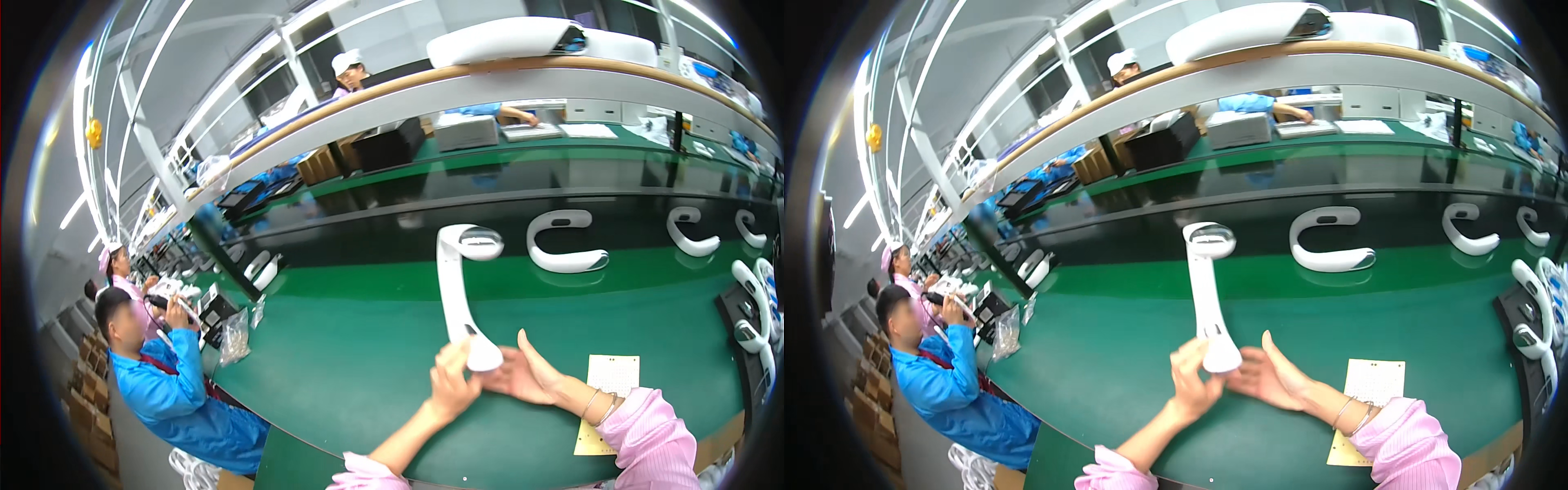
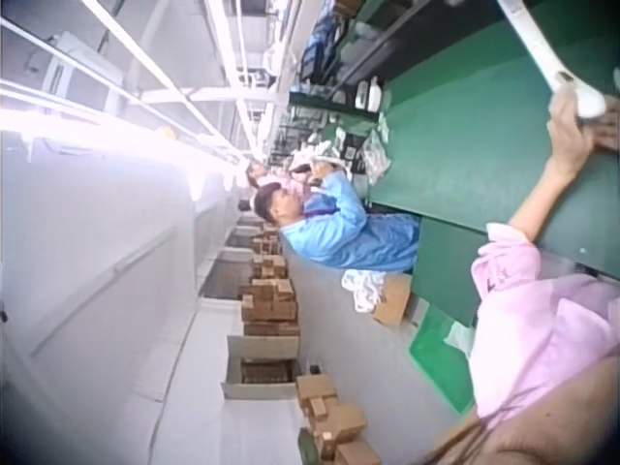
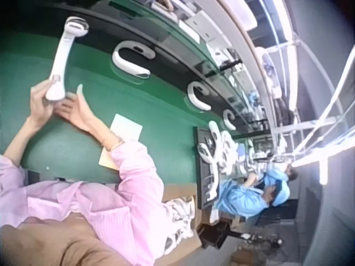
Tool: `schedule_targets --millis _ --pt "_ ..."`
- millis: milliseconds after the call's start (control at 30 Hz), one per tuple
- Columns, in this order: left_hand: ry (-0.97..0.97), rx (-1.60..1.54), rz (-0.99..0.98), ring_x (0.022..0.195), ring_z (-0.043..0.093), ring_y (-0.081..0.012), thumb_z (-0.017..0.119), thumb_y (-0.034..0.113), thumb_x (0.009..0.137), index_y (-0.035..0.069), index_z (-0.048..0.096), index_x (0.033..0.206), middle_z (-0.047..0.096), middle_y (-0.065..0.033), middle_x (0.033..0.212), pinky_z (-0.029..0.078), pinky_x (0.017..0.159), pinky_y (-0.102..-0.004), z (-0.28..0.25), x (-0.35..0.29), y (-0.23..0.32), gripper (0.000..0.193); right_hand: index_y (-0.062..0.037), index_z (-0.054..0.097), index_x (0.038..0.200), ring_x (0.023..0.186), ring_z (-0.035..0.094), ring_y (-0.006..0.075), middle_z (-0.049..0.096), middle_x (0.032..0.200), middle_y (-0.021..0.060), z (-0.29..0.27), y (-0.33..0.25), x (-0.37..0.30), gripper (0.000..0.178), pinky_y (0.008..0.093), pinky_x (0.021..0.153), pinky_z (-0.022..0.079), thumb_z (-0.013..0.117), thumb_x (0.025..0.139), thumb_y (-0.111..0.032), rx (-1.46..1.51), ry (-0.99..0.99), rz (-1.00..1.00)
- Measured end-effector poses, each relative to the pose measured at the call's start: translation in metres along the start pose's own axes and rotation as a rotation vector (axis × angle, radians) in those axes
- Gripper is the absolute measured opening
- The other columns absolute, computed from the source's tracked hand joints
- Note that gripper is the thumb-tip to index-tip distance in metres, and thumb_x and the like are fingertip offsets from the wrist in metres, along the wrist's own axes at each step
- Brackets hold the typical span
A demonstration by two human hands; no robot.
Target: Assembling electronic neck massagers by attaching components and inspecting the units on a factory production line.
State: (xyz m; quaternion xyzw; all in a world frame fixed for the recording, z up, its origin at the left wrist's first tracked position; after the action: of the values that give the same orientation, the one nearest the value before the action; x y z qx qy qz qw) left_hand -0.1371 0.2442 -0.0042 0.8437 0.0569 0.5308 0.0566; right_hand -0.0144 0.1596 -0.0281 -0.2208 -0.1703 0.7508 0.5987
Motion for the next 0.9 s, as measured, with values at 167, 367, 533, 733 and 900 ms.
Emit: schedule_targets --millis 167,367,533,733,900 --pt "0.068 -0.293 -0.094 0.092 0.062 -0.0314 0.080 0.006 0.066 0.001 0.048 0.112 0.056 -0.0126 0.103 0.051 0.081 -0.0399 -0.012 0.010 0.115 0.056 -0.0044 0.042 0.119 0.094 0.060 0.0198 0.058 0.106 0.0116 0.025 0.006 -0.055 0.037 0.0354 0.080 0.053 0.055 0.091 -0.024 -0.046 0.216 -0.112" --pt "0.000 -1.269 -0.947 0.109 0.054 -0.0262 0.039 0.039 0.097 -0.002 0.037 0.130 0.049 -0.0152 0.126 0.048 0.087 -0.0372 -0.037 -0.015 0.088 0.053 -0.0076 0.032 0.119 0.073 0.062 0.0203 0.056 0.096 0.0143 0.017 -0.026 -0.129 0.047 0.0356 0.061 0.056 0.062 0.082 -0.007 -0.442 0.436 -0.463" --pt "-0.038 -1.656 -1.010 0.094 0.061 -0.0337 0.034 0.037 0.096 -0.006 0.028 0.136 0.053 -0.0214 0.117 0.054 0.078 -0.0454 -0.034 0.022 0.116 0.059 -0.0062 0.033 0.126 0.069 0.059 0.0143 0.056 0.095 0.0099 0.007 -0.021 -0.166 0.055 0.0292 0.060 0.052 0.062 0.080 -0.004 -0.730 0.540 -0.511" --pt "-0.082 -1.817 -0.908 0.087 0.063 -0.0310 0.034 0.028 0.096 -0.007 0.030 0.130 0.052 -0.0230 0.116 0.055 0.072 -0.0412 -0.026 0.017 0.122 0.049 -0.0067 0.032 0.129 0.067 0.059 0.0151 0.056 0.093 0.0100 0.002 -0.013 -0.177 0.060 0.0291 0.060 0.052 0.065 0.078 -0.006 -0.665 0.581 -0.479" --pt "0.084 -1.847 -0.918 0.076 0.061 -0.0267 0.035 0.026 0.096 -0.008 0.023 0.138 0.054 -0.0177 0.111 0.053 0.064 -0.0381 -0.024 0.004 0.116 0.055 -0.0060 0.032 0.131 0.068 0.057 0.0125 0.057 0.095 0.0092 0.011 -0.009 -0.174 0.062 0.0278 0.060 0.050 0.064 0.078 -0.005 -0.659 0.600 -0.435"
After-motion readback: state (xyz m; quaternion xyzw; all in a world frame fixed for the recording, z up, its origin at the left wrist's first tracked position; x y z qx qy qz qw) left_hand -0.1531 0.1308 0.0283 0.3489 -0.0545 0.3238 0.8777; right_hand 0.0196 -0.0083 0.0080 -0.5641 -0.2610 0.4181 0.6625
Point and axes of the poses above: each hand's wrist, its own x-axis towards the middle knuckle, its own z-axis out of the palm, y = z × x, the point moved 4 cm from there along x, towards the middle knuckle
